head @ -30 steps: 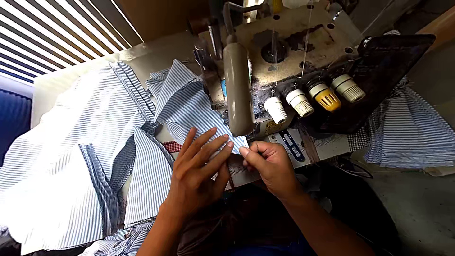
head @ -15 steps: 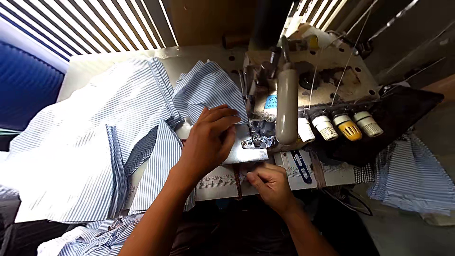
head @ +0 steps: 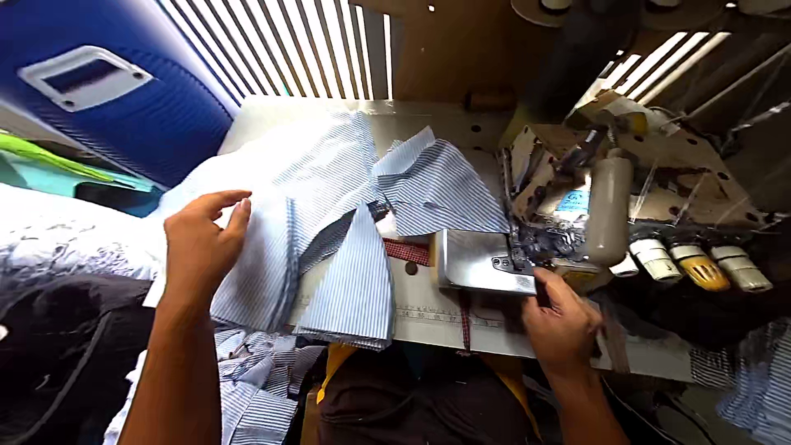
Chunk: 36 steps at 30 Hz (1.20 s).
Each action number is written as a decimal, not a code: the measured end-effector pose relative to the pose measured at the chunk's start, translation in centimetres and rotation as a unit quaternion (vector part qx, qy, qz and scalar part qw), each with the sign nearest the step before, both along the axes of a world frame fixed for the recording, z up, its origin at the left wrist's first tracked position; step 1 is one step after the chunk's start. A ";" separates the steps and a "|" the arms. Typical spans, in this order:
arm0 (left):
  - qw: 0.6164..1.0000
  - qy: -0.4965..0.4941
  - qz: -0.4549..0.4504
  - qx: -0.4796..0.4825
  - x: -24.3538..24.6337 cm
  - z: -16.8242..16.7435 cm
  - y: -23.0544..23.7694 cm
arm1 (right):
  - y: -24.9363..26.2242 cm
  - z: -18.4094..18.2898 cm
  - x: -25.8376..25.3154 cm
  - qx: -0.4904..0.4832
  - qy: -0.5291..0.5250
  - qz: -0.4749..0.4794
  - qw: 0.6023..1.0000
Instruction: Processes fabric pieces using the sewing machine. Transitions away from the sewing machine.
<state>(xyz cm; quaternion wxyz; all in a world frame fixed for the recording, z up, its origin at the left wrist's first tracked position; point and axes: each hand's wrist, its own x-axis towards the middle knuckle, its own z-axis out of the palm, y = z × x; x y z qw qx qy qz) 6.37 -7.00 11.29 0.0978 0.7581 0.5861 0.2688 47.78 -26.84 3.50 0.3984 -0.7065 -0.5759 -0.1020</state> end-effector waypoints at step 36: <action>0.981 -0.079 -0.075 0.160 -2.2 -5.7 1.4 | 16.5 1.7 -16.1 -0.226 0.170 0.072 0.956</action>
